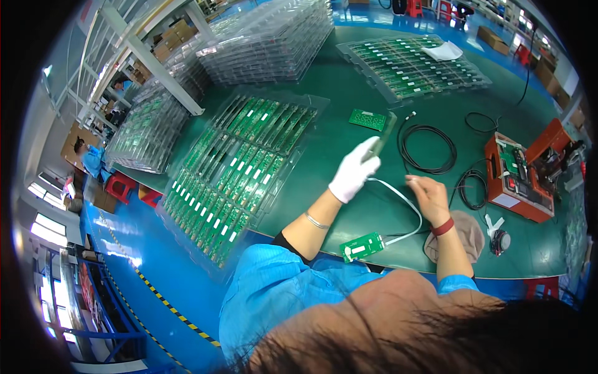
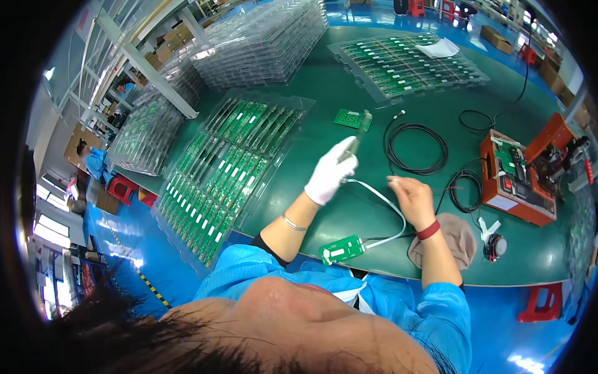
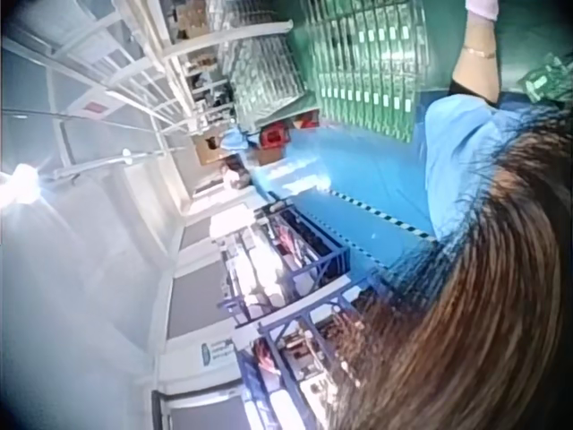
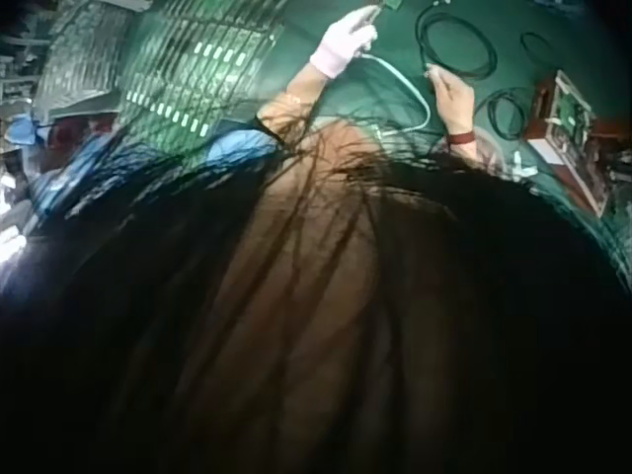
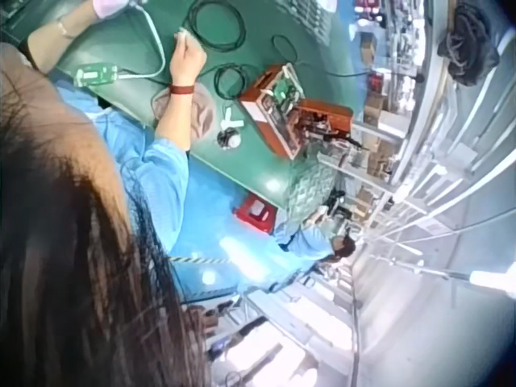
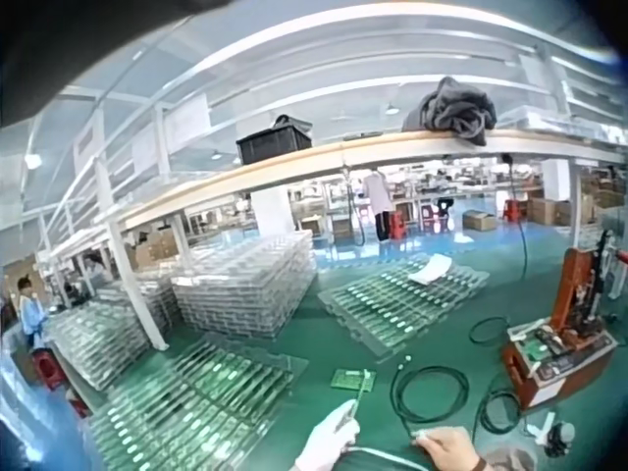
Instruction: Assembling and testing LED strip components at a manual assembly station.
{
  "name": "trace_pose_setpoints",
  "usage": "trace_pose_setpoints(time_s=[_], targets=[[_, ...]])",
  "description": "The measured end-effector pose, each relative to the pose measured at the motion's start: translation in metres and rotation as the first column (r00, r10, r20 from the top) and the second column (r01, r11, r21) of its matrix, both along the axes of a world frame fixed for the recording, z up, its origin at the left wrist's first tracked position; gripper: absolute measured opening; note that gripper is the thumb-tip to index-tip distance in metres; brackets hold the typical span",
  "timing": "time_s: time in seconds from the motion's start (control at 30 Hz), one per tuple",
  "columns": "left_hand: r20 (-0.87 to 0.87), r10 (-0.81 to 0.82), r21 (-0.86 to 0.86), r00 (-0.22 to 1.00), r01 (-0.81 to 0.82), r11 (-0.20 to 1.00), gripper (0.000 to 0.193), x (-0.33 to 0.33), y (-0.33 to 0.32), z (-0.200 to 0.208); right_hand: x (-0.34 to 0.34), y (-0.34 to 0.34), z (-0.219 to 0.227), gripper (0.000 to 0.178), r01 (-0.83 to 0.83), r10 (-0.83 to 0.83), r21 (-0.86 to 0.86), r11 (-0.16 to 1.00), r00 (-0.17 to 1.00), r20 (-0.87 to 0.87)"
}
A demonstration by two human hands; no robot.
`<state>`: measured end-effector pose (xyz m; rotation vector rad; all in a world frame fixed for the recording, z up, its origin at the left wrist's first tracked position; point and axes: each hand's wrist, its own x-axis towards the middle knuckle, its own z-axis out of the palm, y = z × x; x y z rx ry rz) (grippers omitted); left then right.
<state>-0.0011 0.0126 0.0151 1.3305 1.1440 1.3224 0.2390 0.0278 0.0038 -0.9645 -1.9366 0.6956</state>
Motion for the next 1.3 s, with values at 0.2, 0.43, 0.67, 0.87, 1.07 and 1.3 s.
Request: trace_pose_setpoints(time_s=[0.2, 0.43, 0.67, 0.87, 1.07, 1.3], targets=[[-0.225, -0.139, 0.113, 0.964, 0.168, 0.979, 0.061, 0.047, -0.028, 0.004, -0.015, -0.013, -0.004, 0.011, -0.206, 0.131, 0.189, 0.96, 0.929, 0.347], [0.134, -0.238, -0.028, 0.962, 0.244, 0.969, 0.063, 0.046, -0.031, -0.009, -0.021, -0.021, -0.006, 0.011, -0.308, 0.284, 0.001, 0.951, 0.878, 0.386], [-0.242, -0.449, 0.036, 0.86, 0.471, 0.881, 0.058, 0.009, -0.031, -0.014, -0.038, -0.042, -0.023, 0.008, -0.382, 0.31, 0.157, 0.911, 0.883, 0.352], [-0.227, -0.09, 0.146, 0.97, 0.125, 0.981, 0.056, -0.021, -0.038, -0.031, -0.043, -0.056, -0.027, 0.01, -0.223, 0.238, -0.134, 0.966, 0.965, 0.111], [-0.514, -0.009, 0.145, 0.857, 0.097, 0.985, 0.041, -0.043, -0.077, 0.008, -0.038, -0.07, -0.036, 0.014, -0.168, 0.182, -0.195, 0.966, 0.982, 0.056], [-0.842, 0.44, 0.221, 0.312, -0.544, 0.81, 0.033, -0.231, -0.095, 0.018, -0.024, -0.072, -0.031, 0.015, -0.124, 0.123, -0.226, 0.966, 0.992, -0.017]])
